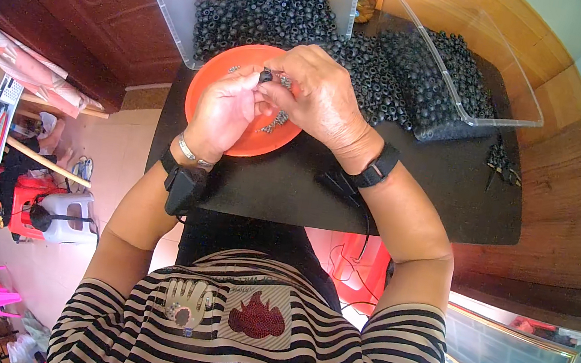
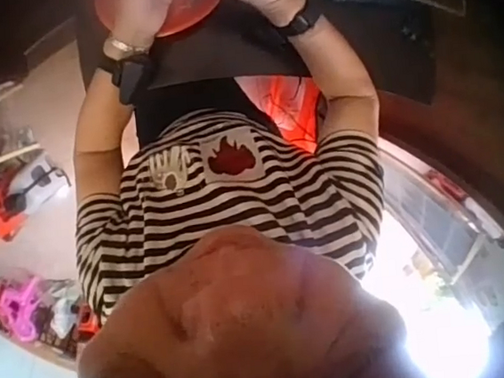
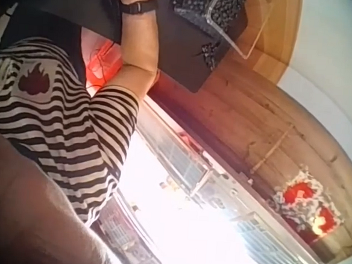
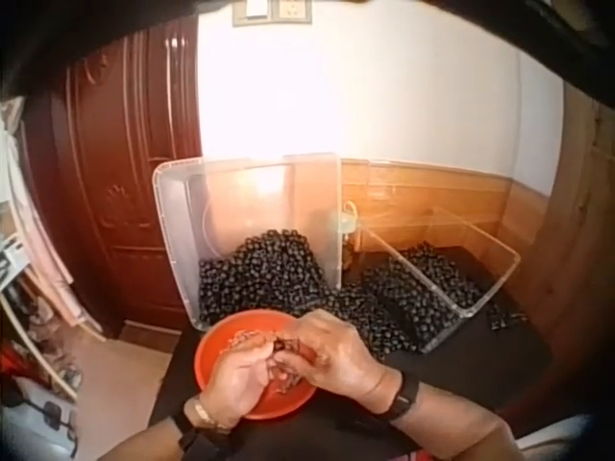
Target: Assemble small plastic components by manually inserting metal clips into them.
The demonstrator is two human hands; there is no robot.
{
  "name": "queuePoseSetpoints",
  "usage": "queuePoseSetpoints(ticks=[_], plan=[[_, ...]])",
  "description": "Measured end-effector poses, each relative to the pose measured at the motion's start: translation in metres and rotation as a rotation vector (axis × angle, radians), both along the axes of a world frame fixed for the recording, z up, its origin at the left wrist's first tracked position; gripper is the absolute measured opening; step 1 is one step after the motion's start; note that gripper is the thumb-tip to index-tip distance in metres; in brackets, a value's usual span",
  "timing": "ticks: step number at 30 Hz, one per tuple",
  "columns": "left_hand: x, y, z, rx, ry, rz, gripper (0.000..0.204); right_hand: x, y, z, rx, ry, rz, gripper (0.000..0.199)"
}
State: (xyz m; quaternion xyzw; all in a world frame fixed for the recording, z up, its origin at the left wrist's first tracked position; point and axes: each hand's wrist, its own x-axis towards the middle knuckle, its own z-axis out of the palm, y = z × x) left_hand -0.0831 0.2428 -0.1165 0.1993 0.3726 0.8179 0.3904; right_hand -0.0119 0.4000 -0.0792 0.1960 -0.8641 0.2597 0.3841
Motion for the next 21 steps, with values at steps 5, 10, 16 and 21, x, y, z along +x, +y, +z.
queuePoseSetpoints(ticks=[5, 10, 16, 21], plan=[[0.001, 0.000, -0.002, 0.021, -0.018, 0.006, 0.020, 0.003, -0.005, 0.005, 0.057, -0.021, -0.043, 0.031], [0.000, 0.002, -0.005, 0.038, -0.050, -0.004, 0.019, 0.005, -0.007, 0.004, 0.079, 0.039, -0.075, 0.024], [0.001, 0.002, -0.005, 0.052, 0.002, -0.018, 0.019, 0.006, -0.011, 0.005, 0.208, 0.085, -0.104, 0.028], [0.000, 0.001, -0.007, 0.061, 0.005, -0.014, 0.019, 0.005, -0.013, 0.004, 0.267, 0.063, -0.132, 0.023]])
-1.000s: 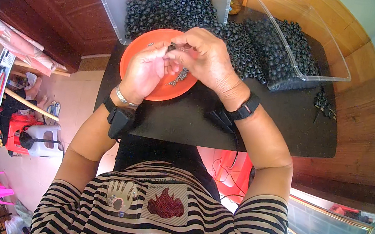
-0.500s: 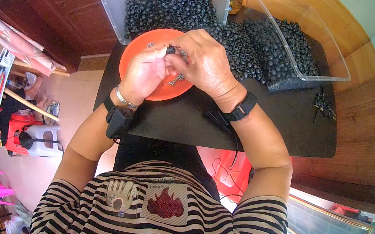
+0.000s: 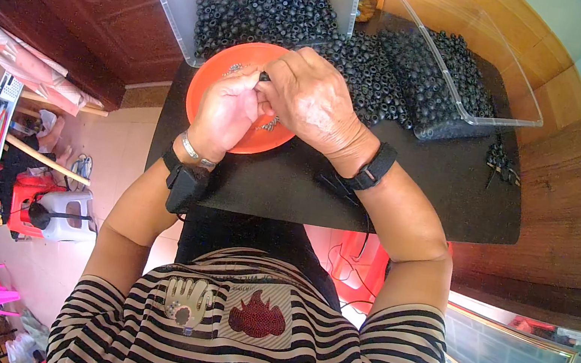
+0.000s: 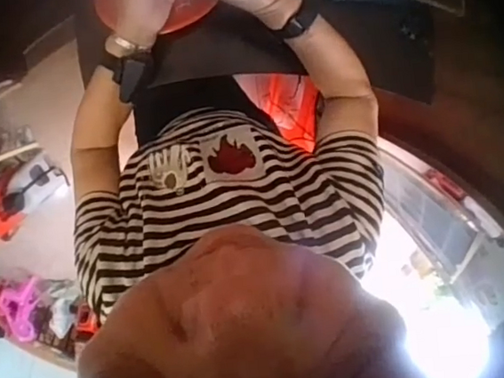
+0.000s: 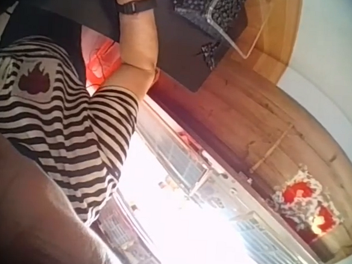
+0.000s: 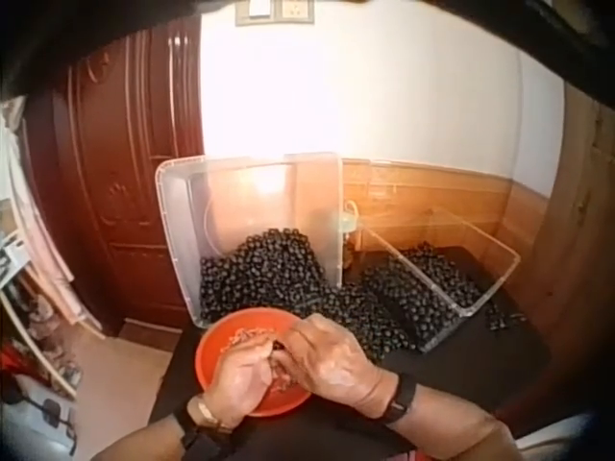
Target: Assemble small plastic components by manually inserting metal clips into them.
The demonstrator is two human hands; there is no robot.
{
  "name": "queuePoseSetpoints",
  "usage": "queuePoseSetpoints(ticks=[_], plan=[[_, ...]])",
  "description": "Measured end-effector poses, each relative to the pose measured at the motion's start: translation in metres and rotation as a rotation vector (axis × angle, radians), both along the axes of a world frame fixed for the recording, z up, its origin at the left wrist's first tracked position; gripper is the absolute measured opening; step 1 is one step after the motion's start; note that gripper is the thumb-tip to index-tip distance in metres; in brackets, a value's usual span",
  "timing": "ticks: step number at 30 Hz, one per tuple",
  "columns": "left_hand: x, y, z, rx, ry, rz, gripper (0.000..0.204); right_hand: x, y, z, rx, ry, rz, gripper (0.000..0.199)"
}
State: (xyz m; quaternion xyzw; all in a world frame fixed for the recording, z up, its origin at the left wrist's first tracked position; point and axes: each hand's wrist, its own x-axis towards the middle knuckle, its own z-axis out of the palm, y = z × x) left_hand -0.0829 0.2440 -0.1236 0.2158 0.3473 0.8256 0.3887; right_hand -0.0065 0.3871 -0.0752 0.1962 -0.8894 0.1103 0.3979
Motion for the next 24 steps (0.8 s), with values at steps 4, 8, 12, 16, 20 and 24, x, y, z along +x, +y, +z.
queuePoseSetpoints(ticks=[4, 8, 12, 16, 20, 24], plan=[[0.001, 0.003, 0.000, -0.030, -0.038, -0.005, 0.020, -0.001, 0.001, -0.004, 0.035, -0.023, -0.014, 0.019], [0.000, 0.002, -0.002, -0.060, -0.036, 0.050, 0.021, -0.004, 0.002, -0.005, 0.089, -0.018, -0.006, 0.013], [0.003, 0.000, 0.006, -0.096, 0.006, 0.071, 0.025, -0.003, 0.006, 0.006, -0.012, 0.045, -0.027, 0.014], [-0.003, -0.007, 0.005, -0.157, 0.021, 0.137, 0.027, 0.010, 0.027, 0.046, -0.040, 0.285, -0.235, 0.018], [-0.001, -0.002, 0.008, -0.163, 0.002, 0.169, 0.025, 0.033, 0.078, 0.080, -0.020, 0.385, -0.748, 0.018], [-0.003, -0.005, 0.007, -0.167, -0.005, 0.180, 0.024, 0.030, 0.076, 0.090, 0.019, 0.535, -0.771, 0.020]])
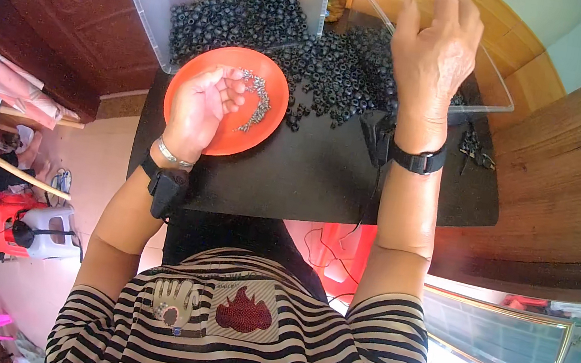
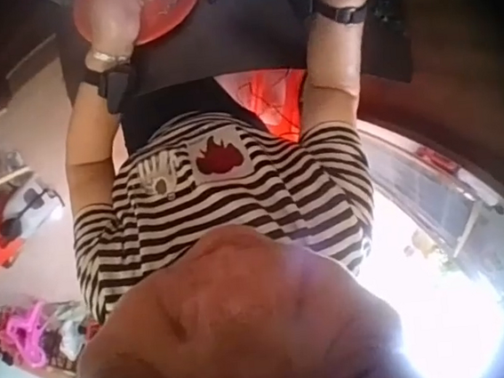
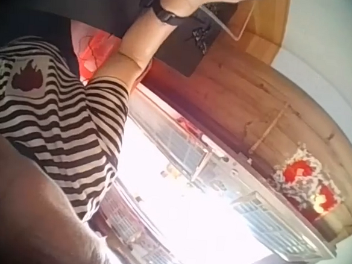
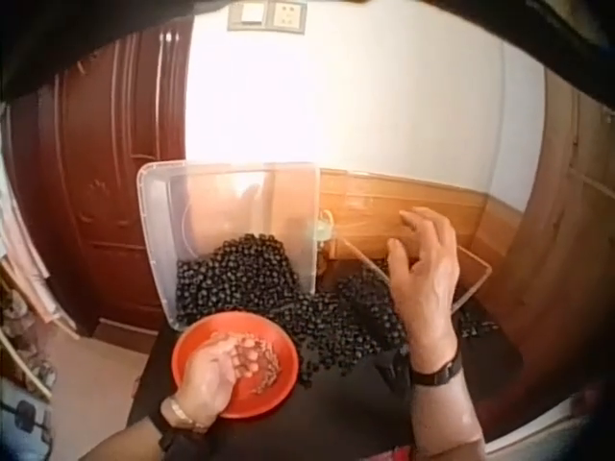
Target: Assemble small plastic components by manually inserting metal clips into them.
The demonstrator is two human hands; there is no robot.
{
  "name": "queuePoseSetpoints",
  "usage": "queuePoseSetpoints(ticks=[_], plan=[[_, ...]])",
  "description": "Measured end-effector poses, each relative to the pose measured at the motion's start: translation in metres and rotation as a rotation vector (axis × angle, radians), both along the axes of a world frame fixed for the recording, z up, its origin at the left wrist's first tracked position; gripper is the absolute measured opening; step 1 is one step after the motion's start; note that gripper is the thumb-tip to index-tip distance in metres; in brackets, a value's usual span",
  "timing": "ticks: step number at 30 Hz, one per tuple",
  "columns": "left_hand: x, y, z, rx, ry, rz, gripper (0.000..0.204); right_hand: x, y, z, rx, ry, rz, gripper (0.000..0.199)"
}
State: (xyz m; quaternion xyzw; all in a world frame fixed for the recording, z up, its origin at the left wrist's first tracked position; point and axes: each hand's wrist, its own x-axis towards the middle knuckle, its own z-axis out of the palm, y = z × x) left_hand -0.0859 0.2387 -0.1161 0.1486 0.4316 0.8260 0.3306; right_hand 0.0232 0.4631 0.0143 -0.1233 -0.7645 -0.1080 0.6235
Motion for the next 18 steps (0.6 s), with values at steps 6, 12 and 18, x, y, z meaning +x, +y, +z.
queuePoseSetpoints(ticks=[6, 12, 18], plan=[[0.000, 0.001, 0.000, -0.006, -0.006, -0.002, 0.023, -0.039, 0.003, -0.050, -0.283, -0.518, 0.441, 0.014], [-0.001, 0.002, -0.001, -0.014, -0.016, 0.004, 0.022, -0.072, 0.016, -0.108, -0.299, -1.053, 0.346, 0.014], [0.000, 0.003, -0.001, -0.040, -0.018, 0.008, 0.022, -0.075, 0.012, -0.108, -0.285, -1.171, 0.296, 0.017]])
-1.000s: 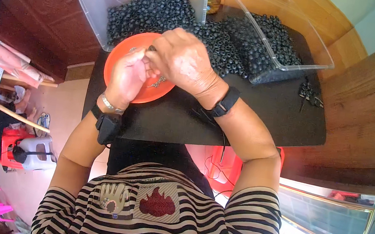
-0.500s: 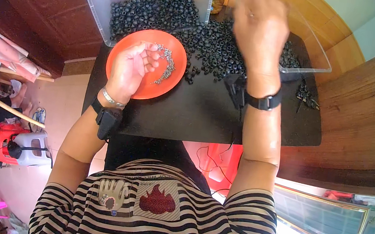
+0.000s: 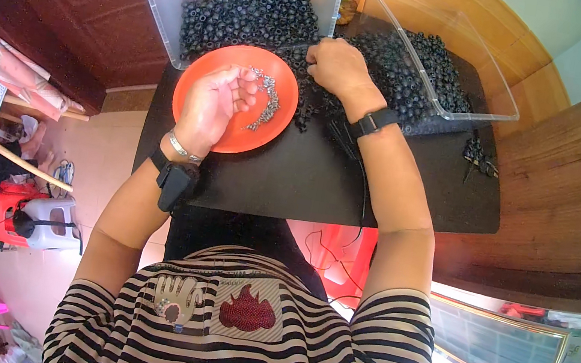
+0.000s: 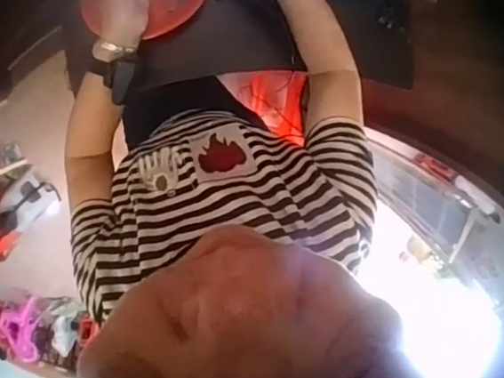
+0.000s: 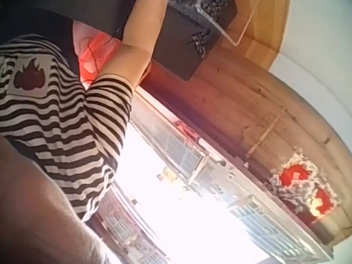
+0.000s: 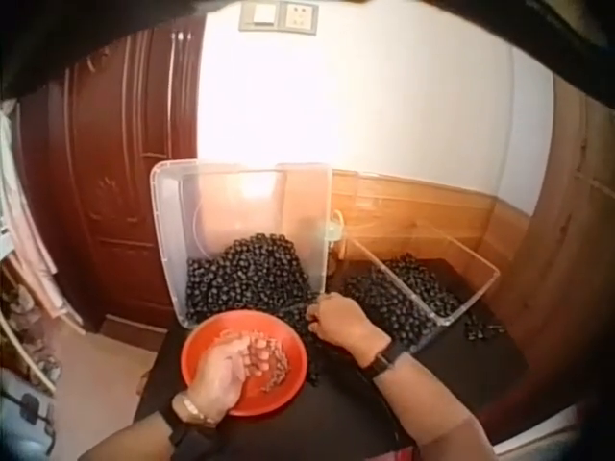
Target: Assemble small plastic components by manually inserting metal clips into them.
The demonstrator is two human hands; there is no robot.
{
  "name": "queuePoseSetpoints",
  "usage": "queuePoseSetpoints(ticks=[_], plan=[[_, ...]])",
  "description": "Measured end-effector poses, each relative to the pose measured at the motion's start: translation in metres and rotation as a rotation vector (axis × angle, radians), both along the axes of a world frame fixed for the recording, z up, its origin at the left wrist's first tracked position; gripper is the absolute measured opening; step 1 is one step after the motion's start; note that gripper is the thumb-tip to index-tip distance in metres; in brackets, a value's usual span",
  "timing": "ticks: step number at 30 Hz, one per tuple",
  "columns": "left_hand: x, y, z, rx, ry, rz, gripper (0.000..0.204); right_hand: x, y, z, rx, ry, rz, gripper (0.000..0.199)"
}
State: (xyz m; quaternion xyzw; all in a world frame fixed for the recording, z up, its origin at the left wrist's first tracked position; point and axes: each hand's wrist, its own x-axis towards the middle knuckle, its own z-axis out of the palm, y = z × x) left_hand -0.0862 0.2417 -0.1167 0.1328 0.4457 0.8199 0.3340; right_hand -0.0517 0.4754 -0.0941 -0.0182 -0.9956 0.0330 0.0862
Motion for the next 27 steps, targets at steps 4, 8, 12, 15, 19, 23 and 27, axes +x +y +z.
queuePoseSetpoints(ticks=[4, 8, 12, 15, 19, 23, 27], plan=[[0.001, -0.001, 0.000, -0.014, -0.002, 0.006, 0.022, 0.004, -0.006, 0.002, -0.117, 0.164, 0.049, 0.019], [0.002, 0.000, 0.002, -0.025, 0.003, 0.001, 0.023, 0.018, -0.032, 0.022, -0.604, 0.241, 0.209, 0.018], [0.005, 0.002, 0.003, 0.000, 0.007, -0.039, 0.022, 0.023, -0.057, 0.023, -0.807, 0.265, 0.428, 0.020], [0.003, 0.002, 0.001, 0.060, 0.020, -0.055, 0.021, 0.022, -0.062, 0.016, -0.769, 0.261, 0.457, 0.021], [0.002, 0.002, 0.000, 0.072, 0.052, -0.076, 0.019, 0.023, -0.065, 0.012, -0.792, 0.328, 0.448, 0.024], [0.004, 0.001, 0.004, 0.124, 0.036, -0.077, 0.019, 0.024, -0.070, 0.016, -0.754, 0.393, 0.461, 0.026], [0.002, 0.001, 0.002, 0.146, 0.051, -0.096, 0.020, 0.024, -0.068, 0.014, -0.691, 0.425, 0.522, 0.026]])
